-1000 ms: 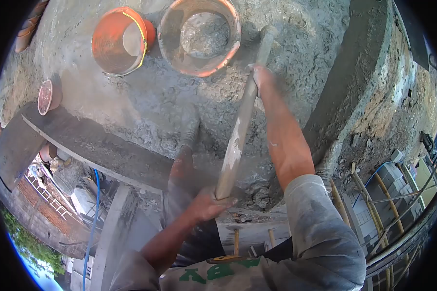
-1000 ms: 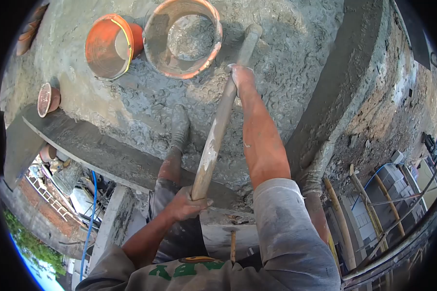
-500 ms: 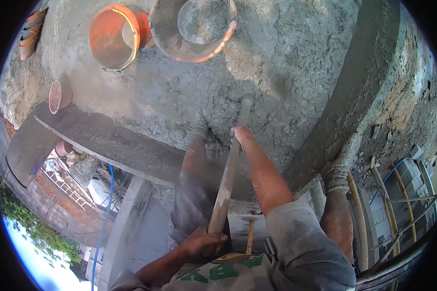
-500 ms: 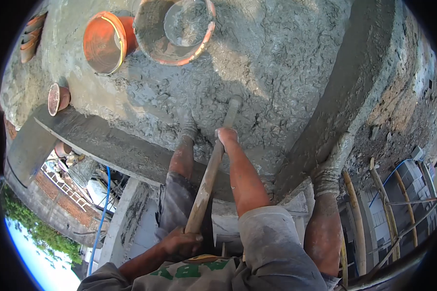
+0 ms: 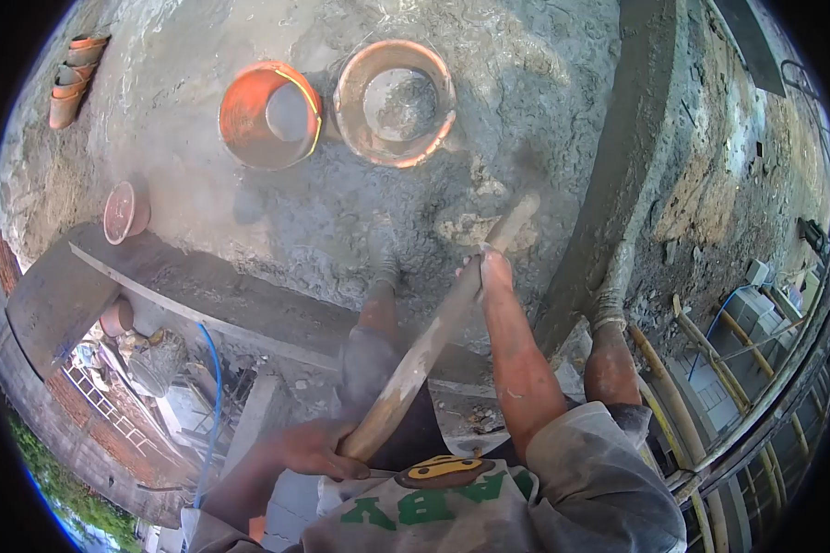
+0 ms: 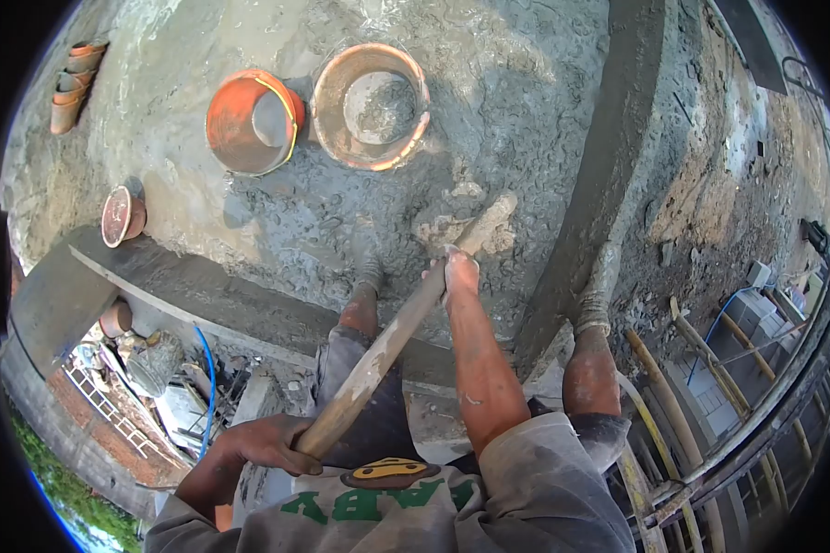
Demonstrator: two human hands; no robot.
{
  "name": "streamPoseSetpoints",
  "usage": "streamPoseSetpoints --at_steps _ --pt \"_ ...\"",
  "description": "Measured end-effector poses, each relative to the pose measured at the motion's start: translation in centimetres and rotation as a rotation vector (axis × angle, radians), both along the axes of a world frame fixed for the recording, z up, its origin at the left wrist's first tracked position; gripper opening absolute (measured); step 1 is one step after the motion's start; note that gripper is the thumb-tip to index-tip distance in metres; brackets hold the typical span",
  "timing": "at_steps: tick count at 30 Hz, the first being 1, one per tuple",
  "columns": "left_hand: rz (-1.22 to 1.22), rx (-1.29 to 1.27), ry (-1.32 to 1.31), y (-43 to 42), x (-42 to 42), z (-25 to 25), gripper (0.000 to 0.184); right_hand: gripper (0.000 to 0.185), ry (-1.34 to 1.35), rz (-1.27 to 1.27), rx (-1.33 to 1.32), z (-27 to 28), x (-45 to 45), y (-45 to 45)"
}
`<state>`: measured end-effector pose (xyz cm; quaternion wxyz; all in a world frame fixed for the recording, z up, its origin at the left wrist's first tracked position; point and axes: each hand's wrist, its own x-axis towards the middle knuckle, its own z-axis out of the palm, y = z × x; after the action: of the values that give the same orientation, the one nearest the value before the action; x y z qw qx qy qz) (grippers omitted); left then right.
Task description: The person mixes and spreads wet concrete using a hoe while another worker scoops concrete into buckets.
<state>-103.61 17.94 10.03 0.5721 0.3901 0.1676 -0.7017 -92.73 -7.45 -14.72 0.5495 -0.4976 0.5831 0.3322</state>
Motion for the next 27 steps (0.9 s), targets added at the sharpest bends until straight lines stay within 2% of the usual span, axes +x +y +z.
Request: streamPoseSetpoints --at_steps 2,4,6,8,9,11,12,14,15,16,17,19,20,21,22,24,25,27 --pt "-0.202 0.091 -0.054 2.5 -3.3 0.0 0.047 0.018 -0.141 -0.053 0.032 2.9 0.3 3.2" --pt "-0.329 0.319 -0.197 4.1 -8.2 -2.5 0.048 0.019 -0.306 -0.103 0.099 4.1 -1.3 6.7" --pt "-0.416 0.58 -0.317 6.2 -11.8 -7.2 0.046 0.026 -0.36 -0.067 0.221 3.4 -1.8 10.0" --pt "-0.397 0.911 -0.4 8.5 -15.4 -13.6 0.041 0.032 -0.389 -0.101 0.33 -0.1 -3.3 13.4" --pt "-0.355 1.091 -0.442 9.7 -17.0 -16.9 0.036 0.031 -0.401 0.187 0.283 -2.9 -3.9 14.5" --pt "-0.393 1.229 -0.389 11.0 -16.9 -21.8 0.036 0.03 -0.386 0.4 0.146 -3.6 -2.6 16.4" --pt "-0.349 1.219 -0.455 11.1 -16.6 -23.4 0.035 0.029 -0.351 0.333 0.071 -2.0 -1.1 16.6" --pt "-0.253 1.208 -0.542 9.8 -17.3 -24.7 0.033 0.025 -0.63 0.411 0.004 -2.5 -0.4 13.7" --pt "-0.307 1.199 -0.66 8.2 -17.1 -24.9 0.033 0.023 -0.76 0.454 -0.023 -2.7 -0.2 12.2" --pt "-0.358 1.19 -0.78 6.2 -16.1 -24.9 0.032 0.019 -0.84 0.296 0.013 -2.6 1.0 10.4" --pt "-0.4 1.189 -0.911 3.9 -14.4 -25.4 0.032 0.02 -0.708 0.12 0.11 -2.1 2.6 7.9" --pt "-0.305 0.971 -0.91 -2.6 -7.9 -24.1 0.036 0.019 -0.624 -0.027 0.137 -1.4 8.0 1.9" --pt "-0.26 0.848 -0.897 -5.8 -6.1 -24.4 0.038 0.019 -0.584 -0.104 0.146 -1.1 10.7 -1.1" --pt "-0.115 0.636 -0.66 -8.8 -3.6 -25.1 0.044 0.019 -0.523 -0.032 0.095 -1.2 14.1 -4.1" --pt "0.026 0.619 -0.671 -12.7 -1.8 -25.1 0.048 0.019 -0.596 0.017 0.061 -2.0 16.9 -6.8" --pt "0.031 0.421 -0.631 -19.9 3.2 -26.2 0.055 0.017 -0.557 0.098 -0.002 -6.8 22.7 -12.4" --pt "0.072 0.363 -0.46 -23.3 5.2 -26.6 0.057 0.014 -0.555 0.121 -0.023 -9.6 24.4 -14.8" --pt "0.241 0.214 -0.184 -30.7 6.6 -26.1 0.06 0.015 -0.387 0.39 -0.191 -12.9 25.2 -18.4"
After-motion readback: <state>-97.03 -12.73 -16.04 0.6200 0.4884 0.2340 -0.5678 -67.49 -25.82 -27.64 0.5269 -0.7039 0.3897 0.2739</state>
